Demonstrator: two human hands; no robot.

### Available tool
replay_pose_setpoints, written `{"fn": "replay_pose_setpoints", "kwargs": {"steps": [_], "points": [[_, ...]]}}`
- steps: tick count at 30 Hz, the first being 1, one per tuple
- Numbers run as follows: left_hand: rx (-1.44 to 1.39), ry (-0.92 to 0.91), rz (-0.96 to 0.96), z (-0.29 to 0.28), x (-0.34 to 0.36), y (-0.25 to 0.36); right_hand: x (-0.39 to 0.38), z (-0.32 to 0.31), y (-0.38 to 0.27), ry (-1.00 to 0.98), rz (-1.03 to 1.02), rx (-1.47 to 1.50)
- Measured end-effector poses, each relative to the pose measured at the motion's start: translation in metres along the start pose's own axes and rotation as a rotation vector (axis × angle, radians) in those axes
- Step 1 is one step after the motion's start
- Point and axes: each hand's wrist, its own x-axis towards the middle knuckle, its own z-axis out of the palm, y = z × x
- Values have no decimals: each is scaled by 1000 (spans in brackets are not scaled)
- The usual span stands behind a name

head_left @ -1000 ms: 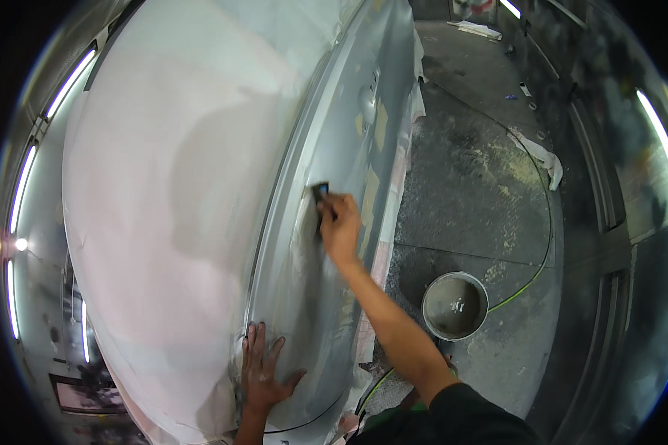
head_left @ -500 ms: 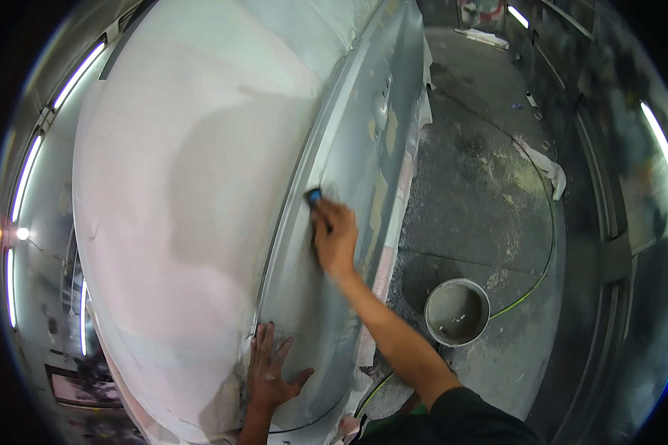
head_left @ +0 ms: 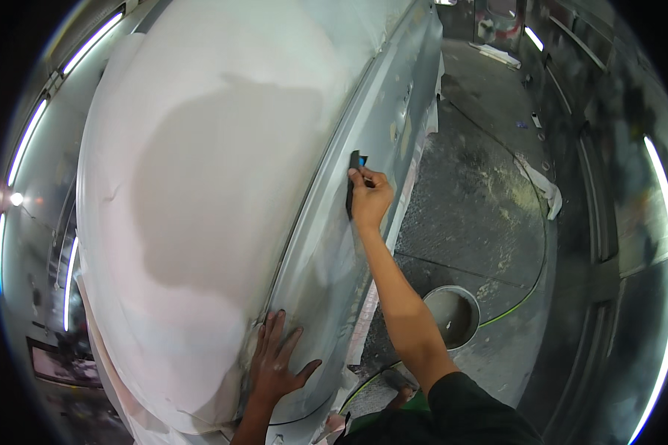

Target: The person sands the surface of a car hood using a sanding block and water from a bucket. They repeatedly dip the sanding block into the bucket and rub it across the hood to smooth the surface.

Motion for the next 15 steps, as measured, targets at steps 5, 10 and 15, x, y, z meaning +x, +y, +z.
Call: {"fn": "replay_pose_setpoints", "kwargs": {"steps": [5, 10, 15], "points": [[12, 4, 2, -6, -7, -8, -52, 0, 9, -66, -196, -59], [-27, 8, 9, 0, -3, -2, -23, -5, 0, -11, -54, -89], [-26, 20, 33, -7, -9, -13, -65, -4, 3, -64, -205, -102]]}}
